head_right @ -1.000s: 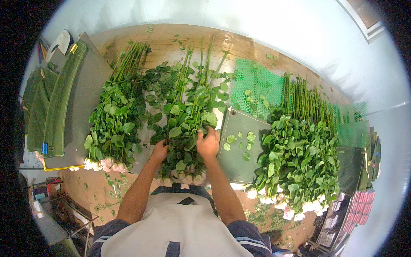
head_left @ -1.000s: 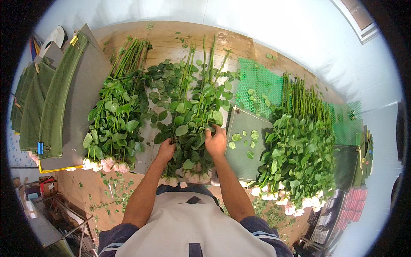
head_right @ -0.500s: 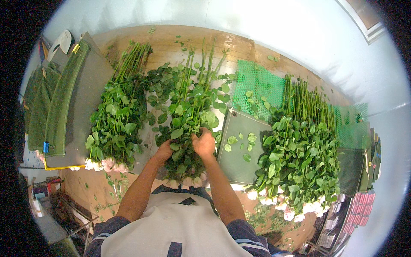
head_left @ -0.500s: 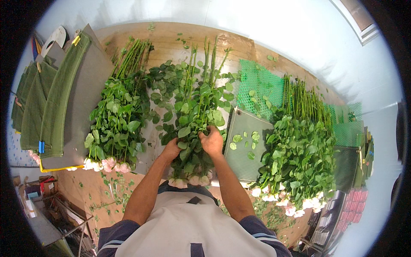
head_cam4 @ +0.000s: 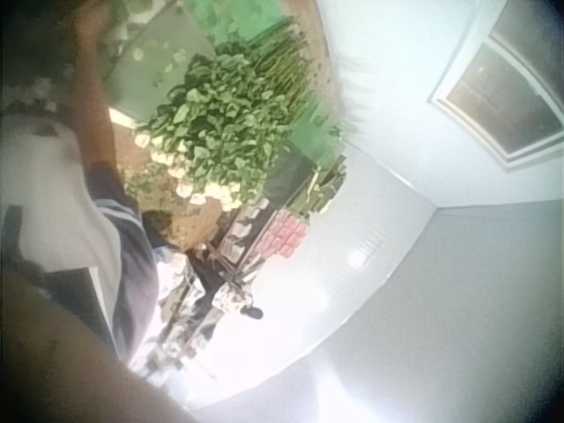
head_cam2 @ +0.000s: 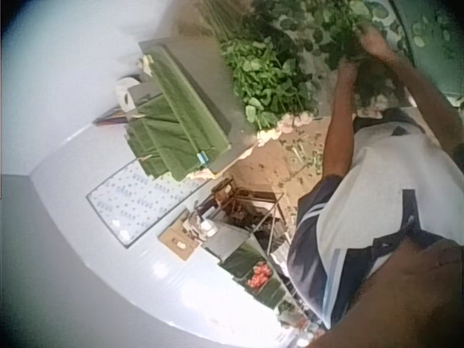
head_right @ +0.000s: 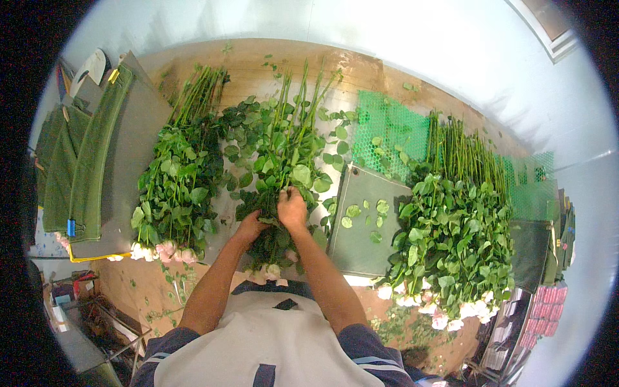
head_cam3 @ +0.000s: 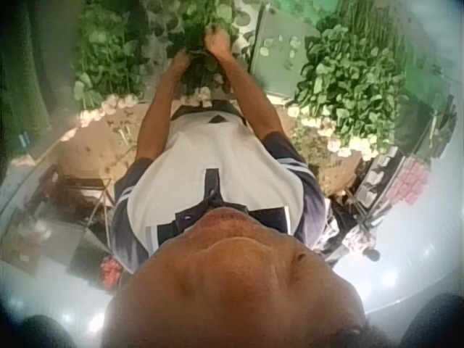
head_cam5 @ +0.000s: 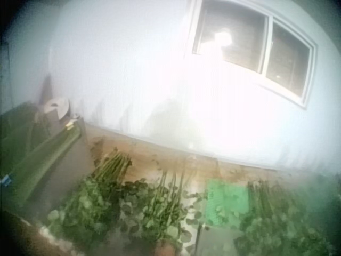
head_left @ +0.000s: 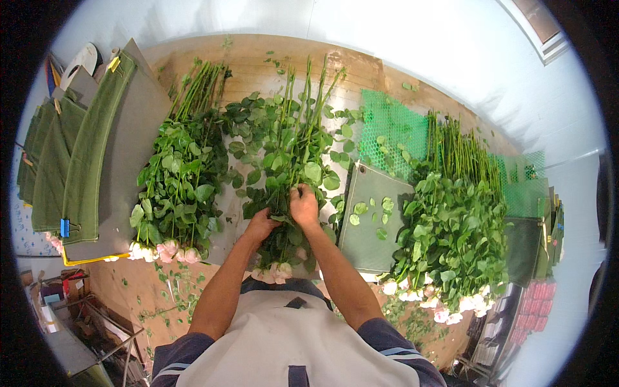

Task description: The person trims leaves from rose stems by hand, removing foliage and placing the cleaned stems into a bundle. The person works at a table with large piles of roses and greenery, repeatedly picking up stems, stripping leaves, and stacking the prepared stems.

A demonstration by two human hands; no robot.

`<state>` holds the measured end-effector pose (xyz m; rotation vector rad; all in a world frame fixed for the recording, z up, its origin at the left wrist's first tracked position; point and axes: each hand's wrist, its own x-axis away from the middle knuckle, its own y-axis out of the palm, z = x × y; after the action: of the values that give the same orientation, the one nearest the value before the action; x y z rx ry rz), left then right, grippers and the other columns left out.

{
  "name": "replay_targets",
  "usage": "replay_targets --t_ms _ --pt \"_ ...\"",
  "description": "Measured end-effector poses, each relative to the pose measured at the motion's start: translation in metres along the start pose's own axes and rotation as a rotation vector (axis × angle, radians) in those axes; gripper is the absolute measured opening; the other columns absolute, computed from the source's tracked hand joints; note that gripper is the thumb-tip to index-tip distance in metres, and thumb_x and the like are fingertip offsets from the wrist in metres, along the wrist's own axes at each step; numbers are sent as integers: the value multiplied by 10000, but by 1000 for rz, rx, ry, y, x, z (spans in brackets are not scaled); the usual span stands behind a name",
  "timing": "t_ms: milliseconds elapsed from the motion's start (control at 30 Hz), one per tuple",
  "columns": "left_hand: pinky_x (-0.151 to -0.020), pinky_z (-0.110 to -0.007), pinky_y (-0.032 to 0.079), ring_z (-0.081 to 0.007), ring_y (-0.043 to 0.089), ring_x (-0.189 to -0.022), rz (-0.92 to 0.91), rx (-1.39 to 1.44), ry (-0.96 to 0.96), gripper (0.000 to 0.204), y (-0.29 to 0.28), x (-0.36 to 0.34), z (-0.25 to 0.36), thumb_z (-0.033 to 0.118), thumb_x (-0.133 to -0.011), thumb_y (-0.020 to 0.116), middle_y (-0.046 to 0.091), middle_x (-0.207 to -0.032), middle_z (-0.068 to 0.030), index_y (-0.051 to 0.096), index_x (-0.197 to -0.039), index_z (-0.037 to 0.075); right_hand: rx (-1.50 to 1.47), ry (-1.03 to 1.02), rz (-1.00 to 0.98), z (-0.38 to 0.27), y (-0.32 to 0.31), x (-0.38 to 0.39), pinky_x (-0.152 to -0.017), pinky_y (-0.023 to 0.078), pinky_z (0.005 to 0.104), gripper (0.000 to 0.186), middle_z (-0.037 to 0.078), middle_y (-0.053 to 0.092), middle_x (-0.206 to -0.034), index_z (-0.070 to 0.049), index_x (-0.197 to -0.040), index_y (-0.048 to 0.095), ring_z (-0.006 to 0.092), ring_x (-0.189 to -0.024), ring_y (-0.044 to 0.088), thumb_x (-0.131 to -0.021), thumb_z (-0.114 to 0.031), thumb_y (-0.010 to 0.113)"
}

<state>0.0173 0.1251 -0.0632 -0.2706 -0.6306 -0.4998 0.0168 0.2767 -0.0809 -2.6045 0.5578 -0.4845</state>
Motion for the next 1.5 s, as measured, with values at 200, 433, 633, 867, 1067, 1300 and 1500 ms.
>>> replay_targets --t_ms 200,433,633,867,1067,1300,1500 --pt "-871 -361 431 -230 543 -1009 -31 165 50 461 -1 2 -1 151 -879 559 596 -1162 -114 472 -1310 12 -101 -88 216 -3 9 13 -766 453 484 262 271 612 -898 -7 -1027 510 453 -872 588 -892 -227 555" --pt "-925 -340 394 -210 531 -1035 -44 273 -122 424 -4 3 -7 122 -861 589 581 -1167 -67 510 -1271 51 78 -26 96 -8 22 6 -701 476 518 292 262 642 -856 -33 -1066 560 467 -808 604 -908 -277 531" --pt "-946 -373 423 -267 516 -1155 -17 -106 120 466 -16 -8 -18 189 -864 594 537 -1281 -120 485 -1291 38 313 -202 -1 -18 17 0 -687 503 506 313 252 633 -808 -51 -919 645 431 -760 619 -913 -332 506" --pt "-867 -395 479 -262 583 -1051 148 -153 -80 467 -32 -26 -33 287 -879 607 598 -1184 -149 504 -1269 51 117 -230 81 -18 -37 -8 -780 501 394 313 214 670 -899 -33 -1012 664 327 -859 659 -897 -300 546" --pt "-822 -410 496 -251 581 -1036 8 156 -114 511 -39 -7 -17 382 -873 604 577 -1219 -102 498 -1301 125 303 33 177 14 -55 -1 -828 489 380 436 181 666 -1031 1 -1145 582 311 -926 650 -817 -277 651" --pt "-901 -428 449 -251 545 -1072 100 -39 -75 484 -26 -9 -33 366 -877 587 579 -1208 -80 517 -1280 107 -64 -35 -225 34 -11 4 -842 500 382 476 293 628 -1008 93 -1203 488 324 -970 619 -766 -67 586" --pt "-950 -375 416 -236 510 -1138 83 -38 -70 509 -31 -12 -20 304 -883 611 537 -1286 -73 473 -1319 80 -69 87 -151 33 -3 13 -782 497 417 324 206 664 -951 8 -1061 596 348 -875 639 -749 -78 606"
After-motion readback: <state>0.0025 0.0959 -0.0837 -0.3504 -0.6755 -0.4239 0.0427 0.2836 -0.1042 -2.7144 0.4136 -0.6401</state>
